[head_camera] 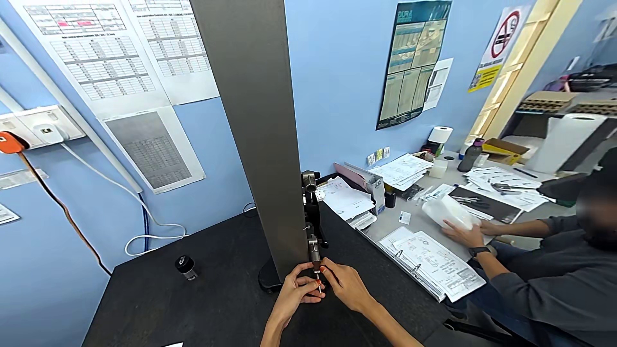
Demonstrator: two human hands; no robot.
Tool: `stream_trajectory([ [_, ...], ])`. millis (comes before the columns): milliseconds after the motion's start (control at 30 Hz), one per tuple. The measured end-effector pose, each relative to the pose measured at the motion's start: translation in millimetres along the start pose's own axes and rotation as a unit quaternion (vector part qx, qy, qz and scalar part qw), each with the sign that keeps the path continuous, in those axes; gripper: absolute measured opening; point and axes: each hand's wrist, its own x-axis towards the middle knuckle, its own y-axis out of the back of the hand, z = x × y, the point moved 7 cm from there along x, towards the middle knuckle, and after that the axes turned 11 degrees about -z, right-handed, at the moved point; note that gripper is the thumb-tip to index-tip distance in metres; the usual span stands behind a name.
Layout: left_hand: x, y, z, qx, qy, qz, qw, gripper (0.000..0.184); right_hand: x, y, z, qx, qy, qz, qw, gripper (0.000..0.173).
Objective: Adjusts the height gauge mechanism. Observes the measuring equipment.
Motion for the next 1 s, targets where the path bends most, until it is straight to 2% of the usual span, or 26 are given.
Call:
stream_trajectory([
  [167,-6,-5,-8,-0.012,-0.005,0.017,1.0,0.053,2,-8,5,0.092,-0.037,-0.006,0.995,0.047],
  [400,-24,-11,-17,0.011,-0.011,0.024,1.0,0.055,-1,-14,2,0.111,-0.075,-0.022,0.991,0.049],
  [600,-38,-14,-25,0.022,0.005,0.001,1.0,0.056,-1,-19,1,0.139,-0.095,0.004,0.986,0.052],
  [800,-52,-7,-33,0.03,0.004,0.033,0.999,0.048,-1,-21,4,0.169,-0.092,0.037,0.981,0.052],
  [1000,-63,5,-39,0.032,-0.005,0.083,0.996,0.041,-1,-20,3,0.261,-0.115,0.056,0.957,0.046],
])
